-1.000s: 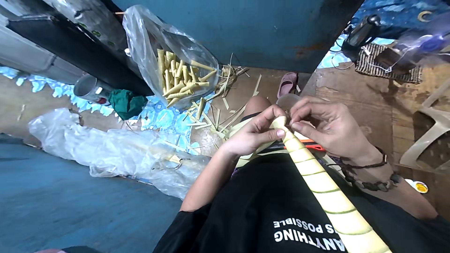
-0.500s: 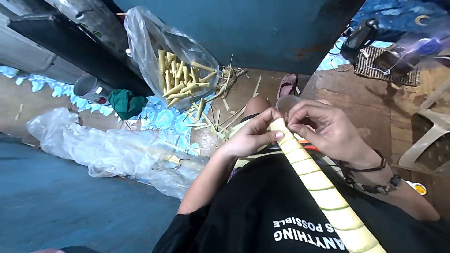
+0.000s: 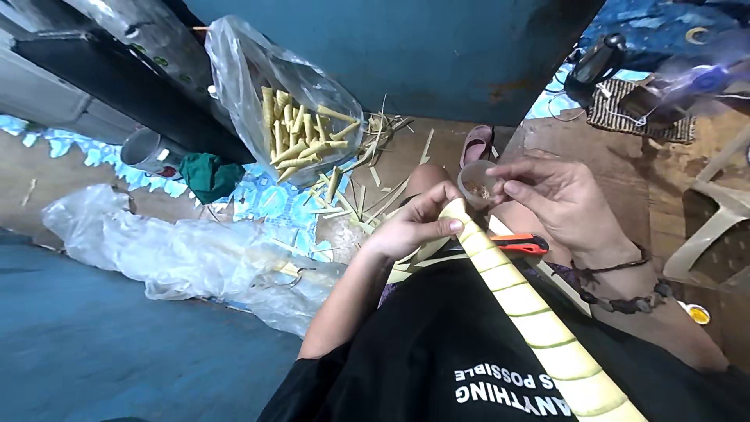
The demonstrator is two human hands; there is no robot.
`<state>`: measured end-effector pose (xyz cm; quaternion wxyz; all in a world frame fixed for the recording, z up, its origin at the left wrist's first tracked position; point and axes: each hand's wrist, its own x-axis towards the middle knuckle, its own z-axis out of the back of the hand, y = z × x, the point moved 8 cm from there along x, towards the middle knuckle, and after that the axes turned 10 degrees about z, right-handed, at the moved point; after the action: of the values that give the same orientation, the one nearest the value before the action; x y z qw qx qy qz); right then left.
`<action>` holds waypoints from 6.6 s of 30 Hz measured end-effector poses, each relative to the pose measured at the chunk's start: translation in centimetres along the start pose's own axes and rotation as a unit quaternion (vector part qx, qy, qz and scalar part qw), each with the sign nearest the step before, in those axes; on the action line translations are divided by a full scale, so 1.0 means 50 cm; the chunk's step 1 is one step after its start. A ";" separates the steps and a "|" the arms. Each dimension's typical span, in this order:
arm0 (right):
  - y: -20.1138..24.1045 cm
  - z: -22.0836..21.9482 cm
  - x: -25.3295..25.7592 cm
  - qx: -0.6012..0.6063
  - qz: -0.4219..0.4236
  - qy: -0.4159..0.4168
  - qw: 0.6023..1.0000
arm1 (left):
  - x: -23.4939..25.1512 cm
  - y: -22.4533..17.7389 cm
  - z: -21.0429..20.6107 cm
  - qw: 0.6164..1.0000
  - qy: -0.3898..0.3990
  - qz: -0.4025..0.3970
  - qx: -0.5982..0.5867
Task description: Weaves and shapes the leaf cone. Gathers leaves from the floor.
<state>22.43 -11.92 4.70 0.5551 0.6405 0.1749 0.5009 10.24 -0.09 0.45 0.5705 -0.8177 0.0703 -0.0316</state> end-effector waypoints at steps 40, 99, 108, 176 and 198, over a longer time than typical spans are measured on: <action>0.036 -0.067 0.001 -0.022 0.105 0.032 0.994 | -0.001 -0.013 -0.016 0.999 -0.014 -0.028 0.014; -0.068 -0.040 -0.059 -0.378 0.055 0.041 0.923 | -0.017 0.027 0.078 0.927 -0.373 0.009 -0.048; -0.079 -0.075 -0.054 -0.299 0.029 0.086 0.950 | 0.006 0.041 0.019 0.958 -0.283 0.043 -0.017; 0.074 0.165 0.065 -0.263 0.050 0.015 0.963 | -0.295 -0.260 0.239 0.701 -0.511 0.004 0.497; -0.471 0.139 -0.011 -0.453 -0.332 0.184 0.807 | -0.178 0.373 0.425 0.803 -0.488 0.278 0.199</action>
<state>35.83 -8.48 -15.60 0.8722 0.1153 0.2288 0.4166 2.78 14.67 -24.16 0.6638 -0.5392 -0.0002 0.5182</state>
